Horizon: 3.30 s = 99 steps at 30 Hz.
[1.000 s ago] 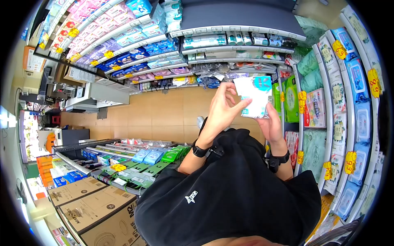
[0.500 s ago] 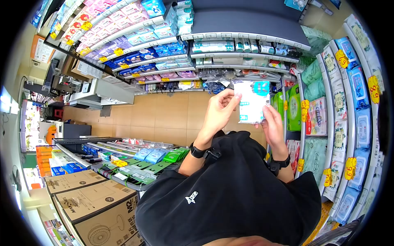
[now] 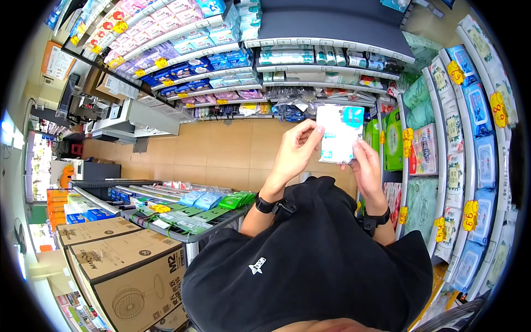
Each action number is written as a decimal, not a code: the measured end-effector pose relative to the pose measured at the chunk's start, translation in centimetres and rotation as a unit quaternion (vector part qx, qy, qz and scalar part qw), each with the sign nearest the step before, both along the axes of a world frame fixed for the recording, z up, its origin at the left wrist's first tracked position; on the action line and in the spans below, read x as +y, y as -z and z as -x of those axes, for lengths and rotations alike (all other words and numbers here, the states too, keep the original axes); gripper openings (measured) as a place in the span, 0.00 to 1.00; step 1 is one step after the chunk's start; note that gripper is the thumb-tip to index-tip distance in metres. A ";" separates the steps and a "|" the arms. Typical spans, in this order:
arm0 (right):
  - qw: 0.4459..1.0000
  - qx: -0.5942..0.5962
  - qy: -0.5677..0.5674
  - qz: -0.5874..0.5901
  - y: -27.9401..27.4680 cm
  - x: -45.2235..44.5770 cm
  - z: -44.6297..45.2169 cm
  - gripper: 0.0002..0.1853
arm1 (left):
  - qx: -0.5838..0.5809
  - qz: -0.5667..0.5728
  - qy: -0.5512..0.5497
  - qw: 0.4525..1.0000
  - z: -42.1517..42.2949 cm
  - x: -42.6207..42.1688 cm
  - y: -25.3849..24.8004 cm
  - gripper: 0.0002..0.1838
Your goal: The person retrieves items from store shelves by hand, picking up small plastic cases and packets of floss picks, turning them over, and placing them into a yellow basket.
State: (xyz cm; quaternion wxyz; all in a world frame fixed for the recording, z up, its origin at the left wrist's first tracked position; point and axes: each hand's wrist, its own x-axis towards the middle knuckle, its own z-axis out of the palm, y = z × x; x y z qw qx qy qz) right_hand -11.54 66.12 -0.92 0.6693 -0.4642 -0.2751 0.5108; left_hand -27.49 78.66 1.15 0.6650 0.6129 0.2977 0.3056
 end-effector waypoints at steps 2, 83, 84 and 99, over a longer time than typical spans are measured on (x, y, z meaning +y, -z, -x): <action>1.000 0.003 -0.002 -0.006 -0.3 -1.1 0.5 0.17 | 0.006 -0.005 0.007 1.000 0.4 -0.8 -0.3 0.12; 0.642 -0.252 0.687 0.230 0.7 -73.6 -12.6 0.14 | 0.001 -0.305 0.544 0.782 -35.5 -67.7 1.8 0.24; 0.646 -0.257 0.674 0.250 0.7 -73.8 -12.9 0.16 | 0.009 -0.310 0.542 0.781 -35.8 -68.0 2.1 0.24; 0.617 -0.344 0.599 0.377 -0.3 -72.6 -11.8 0.23 | -0.008 -0.315 0.520 0.794 -34.6 -68.4 1.2 0.26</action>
